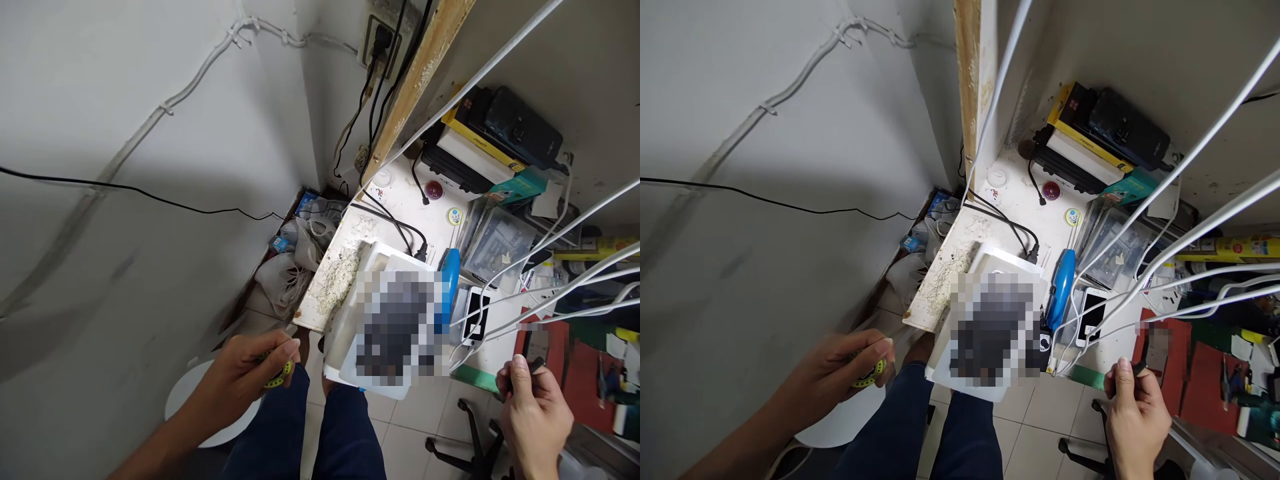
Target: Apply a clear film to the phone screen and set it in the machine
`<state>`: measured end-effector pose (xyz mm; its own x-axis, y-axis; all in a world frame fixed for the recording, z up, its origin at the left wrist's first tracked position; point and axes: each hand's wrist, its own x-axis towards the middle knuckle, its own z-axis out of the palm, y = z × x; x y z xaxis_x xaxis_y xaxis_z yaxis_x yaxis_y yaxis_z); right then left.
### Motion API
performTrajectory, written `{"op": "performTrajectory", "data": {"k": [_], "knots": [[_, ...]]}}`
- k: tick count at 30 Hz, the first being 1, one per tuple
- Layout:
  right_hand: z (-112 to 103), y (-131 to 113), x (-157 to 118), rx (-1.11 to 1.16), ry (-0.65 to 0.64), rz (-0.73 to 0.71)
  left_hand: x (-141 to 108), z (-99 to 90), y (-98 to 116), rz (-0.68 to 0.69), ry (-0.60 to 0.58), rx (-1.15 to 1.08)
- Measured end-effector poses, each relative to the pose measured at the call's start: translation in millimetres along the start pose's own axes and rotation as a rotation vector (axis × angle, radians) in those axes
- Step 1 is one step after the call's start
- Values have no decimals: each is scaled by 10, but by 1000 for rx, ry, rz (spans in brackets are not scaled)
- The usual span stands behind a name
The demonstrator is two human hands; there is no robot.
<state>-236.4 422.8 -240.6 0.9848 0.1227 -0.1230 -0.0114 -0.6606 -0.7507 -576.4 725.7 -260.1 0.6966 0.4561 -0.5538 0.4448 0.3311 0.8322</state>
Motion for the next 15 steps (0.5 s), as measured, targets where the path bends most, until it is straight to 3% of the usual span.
{"op": "performTrajectory", "data": {"k": [15], "knots": [[176, -248, -188, -5, -54, -64, -474, 4, -338, -201, 130, 12]]}}
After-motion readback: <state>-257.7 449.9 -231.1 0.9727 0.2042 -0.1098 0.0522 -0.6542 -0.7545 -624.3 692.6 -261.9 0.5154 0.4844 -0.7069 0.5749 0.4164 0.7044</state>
